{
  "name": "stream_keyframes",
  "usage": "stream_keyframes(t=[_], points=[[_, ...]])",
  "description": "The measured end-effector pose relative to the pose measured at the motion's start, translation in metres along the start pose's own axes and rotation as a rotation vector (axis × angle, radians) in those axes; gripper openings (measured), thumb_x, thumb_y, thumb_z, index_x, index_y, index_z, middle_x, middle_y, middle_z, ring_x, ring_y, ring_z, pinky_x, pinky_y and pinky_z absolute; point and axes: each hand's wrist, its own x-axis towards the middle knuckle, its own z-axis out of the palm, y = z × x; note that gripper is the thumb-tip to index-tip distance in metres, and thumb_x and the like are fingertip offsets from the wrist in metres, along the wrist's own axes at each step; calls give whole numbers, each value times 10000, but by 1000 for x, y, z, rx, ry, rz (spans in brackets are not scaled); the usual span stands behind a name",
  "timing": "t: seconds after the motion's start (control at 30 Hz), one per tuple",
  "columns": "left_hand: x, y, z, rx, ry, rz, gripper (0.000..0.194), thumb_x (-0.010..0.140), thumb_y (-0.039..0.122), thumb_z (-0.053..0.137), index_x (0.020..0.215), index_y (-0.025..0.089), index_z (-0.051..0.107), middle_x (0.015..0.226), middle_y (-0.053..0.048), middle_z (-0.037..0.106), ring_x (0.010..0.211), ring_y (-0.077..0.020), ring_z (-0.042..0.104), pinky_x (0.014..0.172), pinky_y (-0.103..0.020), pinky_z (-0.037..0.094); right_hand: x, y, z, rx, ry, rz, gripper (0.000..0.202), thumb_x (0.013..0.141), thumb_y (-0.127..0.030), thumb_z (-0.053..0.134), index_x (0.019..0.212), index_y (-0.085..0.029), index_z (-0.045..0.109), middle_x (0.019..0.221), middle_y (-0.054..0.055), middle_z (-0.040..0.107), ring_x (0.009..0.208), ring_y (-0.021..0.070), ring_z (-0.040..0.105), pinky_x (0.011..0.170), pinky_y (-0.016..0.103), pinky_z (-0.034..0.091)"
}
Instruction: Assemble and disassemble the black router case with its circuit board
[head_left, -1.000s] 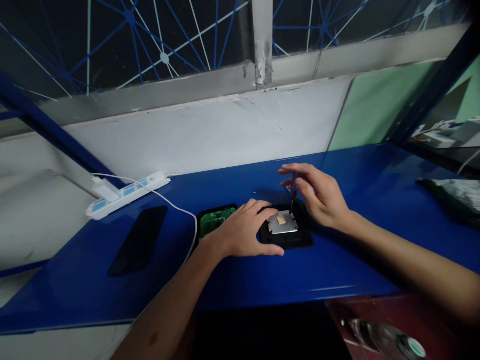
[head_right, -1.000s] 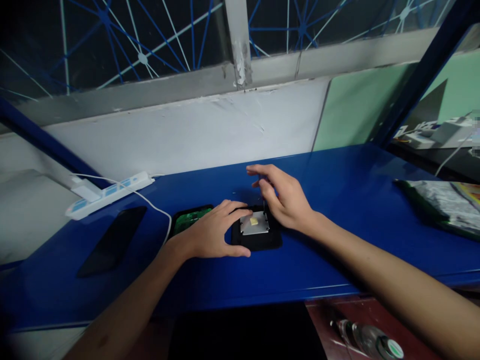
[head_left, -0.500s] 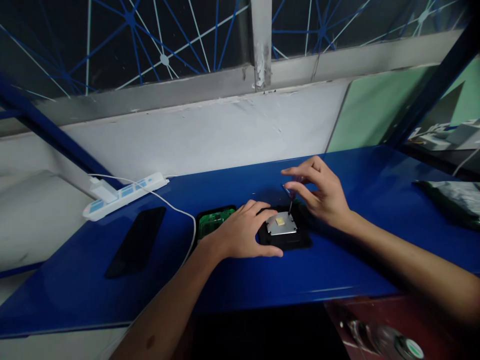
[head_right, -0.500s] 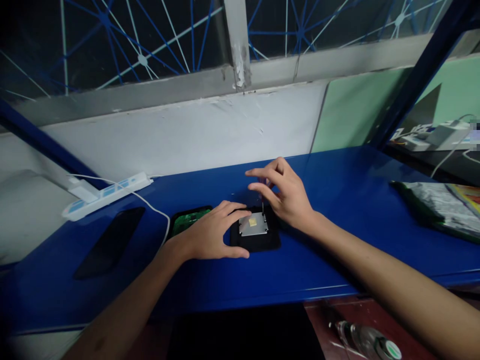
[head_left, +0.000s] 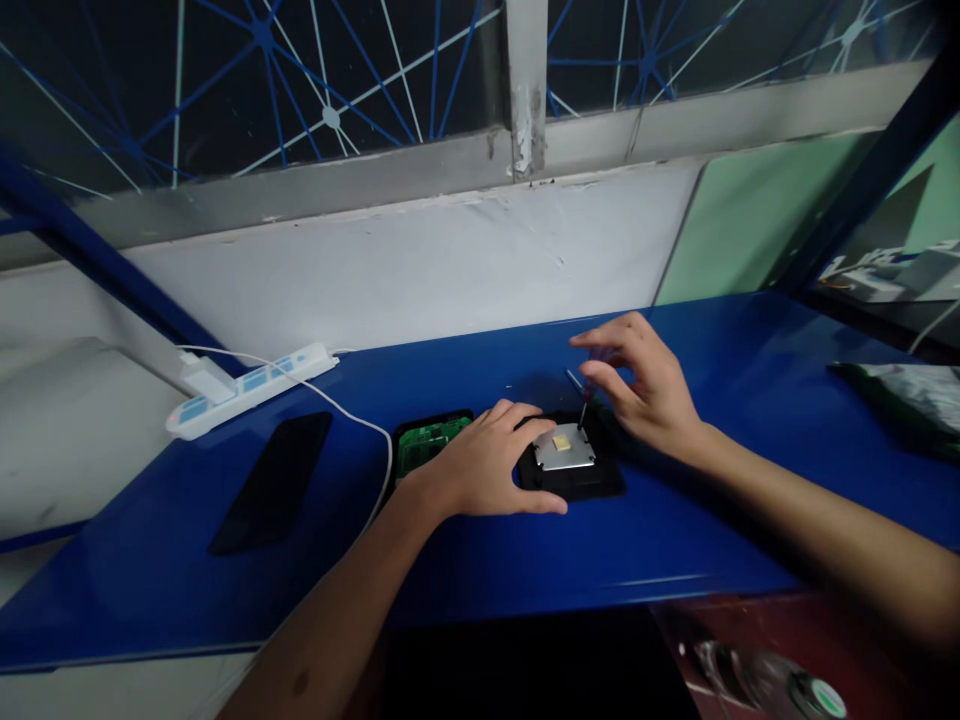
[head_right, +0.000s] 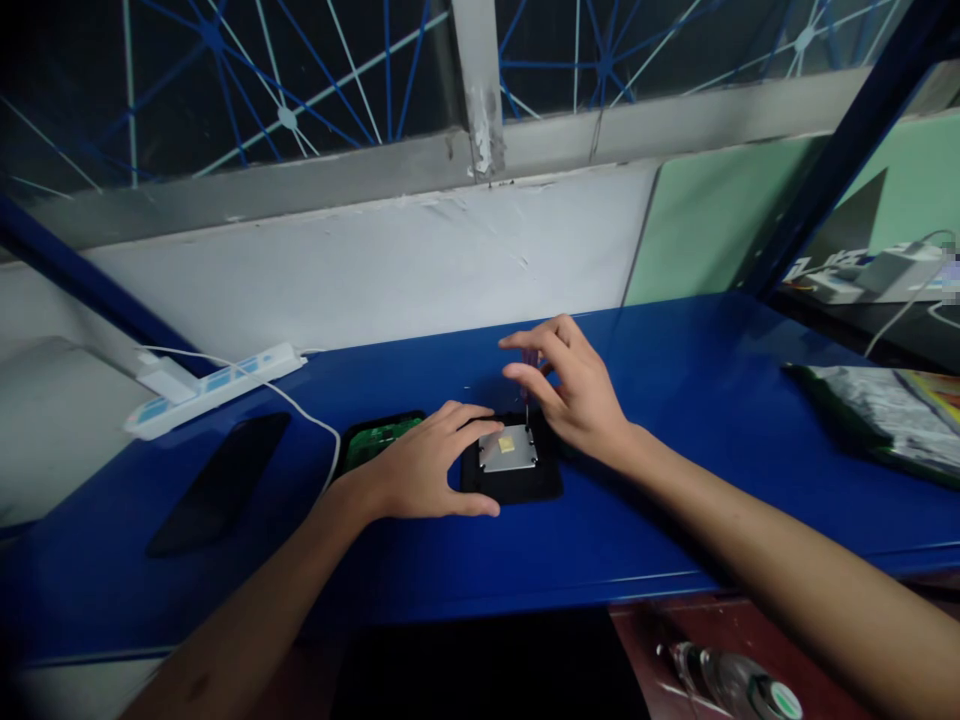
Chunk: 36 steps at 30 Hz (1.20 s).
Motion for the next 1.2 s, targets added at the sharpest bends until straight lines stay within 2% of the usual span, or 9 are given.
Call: stream_keyframes(t=[0.13, 0.23, 0.37, 0.53, 0.7, 0.83, 0.97, 1.07, 1.2], points=[[0, 1, -1, 1, -3, -9, 843, 763, 732, 687, 1393, 197, 518, 1453, -127, 507, 1328, -336, 451, 1143, -486, 356, 1, -2, 0, -29, 45, -12, 213, 948, -293, 621, 1152, -283, 681, 869, 32, 568, 745, 171, 604, 642, 336, 573], [-1, 2, -2, -3, -12, -13, 842, 766, 726, 685, 1396, 193, 519, 1445, -123, 515, 1322, -334, 455, 1137, -490, 366, -1, -5, 0, 35, 19, 60, 280, 995, -253, 529, 1265, -259, 603, 969, 49, 671, 771, 165, 663, 690, 342, 579], [-1, 2, -3, -10, -10, -23, 835, 763, 711, 695, 1396, 193, 524, 1433, -116, 525, 1294, -338, 470, 1103, -489, 404, -5, -4, 0, 102, -35, 71, 256, 1041, -261, 402, 1207, -243, 595, 1066, 62, 703, 847, 174, 699, 737, 358, 577], [0, 2, -2, -18, -2, -13, 840, 759, 724, 690, 1396, 203, 520, 1422, -120, 534, 1299, -341, 468, 1117, -500, 385, -2, -1, 0, 22, -25, 17, 199, 979, -351, 559, 1147, -261, 617, 1037, 68, 615, 817, 190, 642, 642, 349, 568], [0, 1, -1, -17, -3, -10, 830, 764, 733, 678, 1398, 223, 520, 1429, -114, 530, 1300, -346, 466, 1102, -507, 400, 1, -1, 0, -43, 14, -18, 178, 935, -333, 642, 1107, -285, 648, 928, 47, 547, 760, 178, 575, 581, 325, 554], [0, 0, -1, -18, 1, -12, 833, 760, 735, 677, 1400, 226, 519, 1436, -115, 524, 1307, -351, 461, 1113, -523, 382, 1, 0, 1, -9, 31, -45, 146, 928, -320, 655, 1070, -299, 677, 887, 30, 554, 713, 163, 580, 572, 325, 557], [-1, 1, -2, -27, -8, -15, 827, 767, 727, 682, 1397, 217, 521, 1433, -113, 524, 1302, -336, 465, 1098, -490, 405, -2, -2, 1, 28, 33, 6, 190, 975, -266, 572, 1142, -279, 661, 889, 31, 616, 692, 154, 633, 625, 345, 571], [-1, 1, -2, -18, -3, -12, 833, 768, 726, 685, 1399, 210, 517, 1430, -114, 524, 1296, -336, 467, 1101, -482, 400, -4, -5, 1, 90, 1, 84, 265, 1025, -262, 450, 1257, -263, 579, 1002, 49, 695, 737, 155, 692, 668, 342, 584], [-1, 1, -2, -23, -1, -13, 814, 775, 716, 686, 1405, 232, 509, 1431, -101, 525, 1292, -336, 472, 1090, -478, 405, -6, -4, 1, 142, -43, 119, 274, 1046, -313, 381, 1245, -246, 557, 1111, 68, 705, 848, 176, 714, 736, 361, 594]])
